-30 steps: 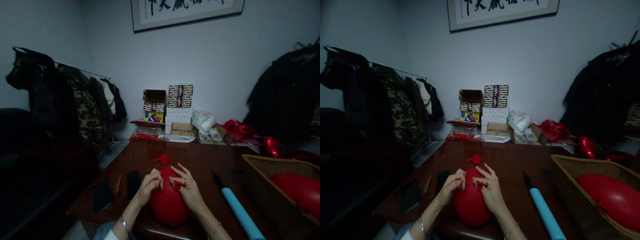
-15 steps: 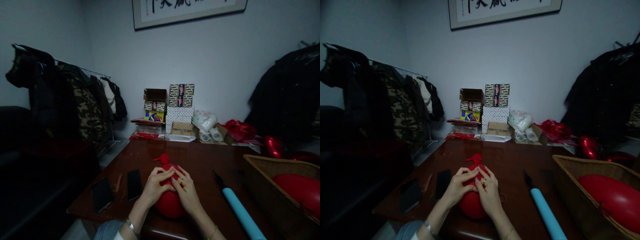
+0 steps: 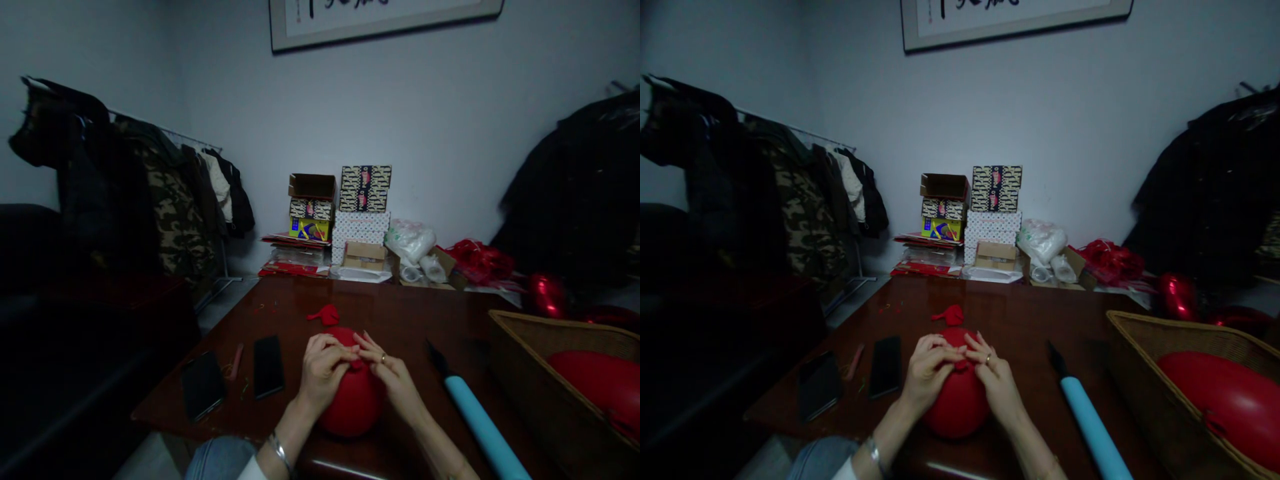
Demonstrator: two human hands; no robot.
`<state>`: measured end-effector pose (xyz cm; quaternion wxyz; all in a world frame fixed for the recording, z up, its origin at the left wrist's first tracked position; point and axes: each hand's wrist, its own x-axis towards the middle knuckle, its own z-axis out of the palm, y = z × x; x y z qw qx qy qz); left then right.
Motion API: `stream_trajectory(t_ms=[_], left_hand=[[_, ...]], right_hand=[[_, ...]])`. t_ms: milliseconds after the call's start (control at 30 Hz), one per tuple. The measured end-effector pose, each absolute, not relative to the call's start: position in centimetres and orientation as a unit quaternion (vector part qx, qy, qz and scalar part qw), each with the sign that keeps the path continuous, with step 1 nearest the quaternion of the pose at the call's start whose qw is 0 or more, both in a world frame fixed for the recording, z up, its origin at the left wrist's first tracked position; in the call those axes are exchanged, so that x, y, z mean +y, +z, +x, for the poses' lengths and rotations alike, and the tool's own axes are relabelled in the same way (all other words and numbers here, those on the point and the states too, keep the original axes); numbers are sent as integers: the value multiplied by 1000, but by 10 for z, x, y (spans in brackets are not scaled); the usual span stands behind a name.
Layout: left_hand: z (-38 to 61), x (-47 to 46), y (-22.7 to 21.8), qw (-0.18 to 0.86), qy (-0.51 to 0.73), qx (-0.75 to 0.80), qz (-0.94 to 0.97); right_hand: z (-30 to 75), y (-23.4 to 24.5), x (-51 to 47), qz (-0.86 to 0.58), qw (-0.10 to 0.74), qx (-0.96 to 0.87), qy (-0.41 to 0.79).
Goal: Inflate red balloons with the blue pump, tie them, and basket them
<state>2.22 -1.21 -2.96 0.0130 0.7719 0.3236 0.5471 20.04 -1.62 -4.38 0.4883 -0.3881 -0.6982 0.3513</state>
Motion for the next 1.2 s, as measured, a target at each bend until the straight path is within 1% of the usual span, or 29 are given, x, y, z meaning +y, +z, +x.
stream_trajectory(t_ms=[100, 300, 500, 633, 767, 867, 933, 1000, 1133, 1200], left_hand=[[21, -14, -29, 27, 508, 330, 795], [17, -13, -29, 51, 419, 303, 854], [16, -14, -24, 91, 387, 307, 865], [11, -13, -22, 113, 407, 314, 850], [10, -14, -22, 169, 481, 346, 787], [17, -14, -25, 169, 542, 382, 729], [23, -14, -29, 159, 567, 400, 703], [29, -15, -33, 150, 579, 410, 689], [35, -20, -38, 128, 587, 420, 680], [36, -23, -39, 129, 593, 424, 672]], right_hand=[[207, -34, -14, -397, 498, -697, 330], [206, -7, -8, -327, 442, -769, 326], [201, -6, -1, -308, 436, -781, 324], [207, -6, -3, -333, 439, -770, 321], [217, -3, -12, -348, 417, -777, 320], [218, -2, -23, -338, 395, -797, 308], [211, -3, -27, -322, 388, -818, 278], [201, -5, -29, -317, 410, -828, 217], [177, -11, -24, -358, 533, -767, 11], [168, -14, -19, -376, 573, -726, -57]])
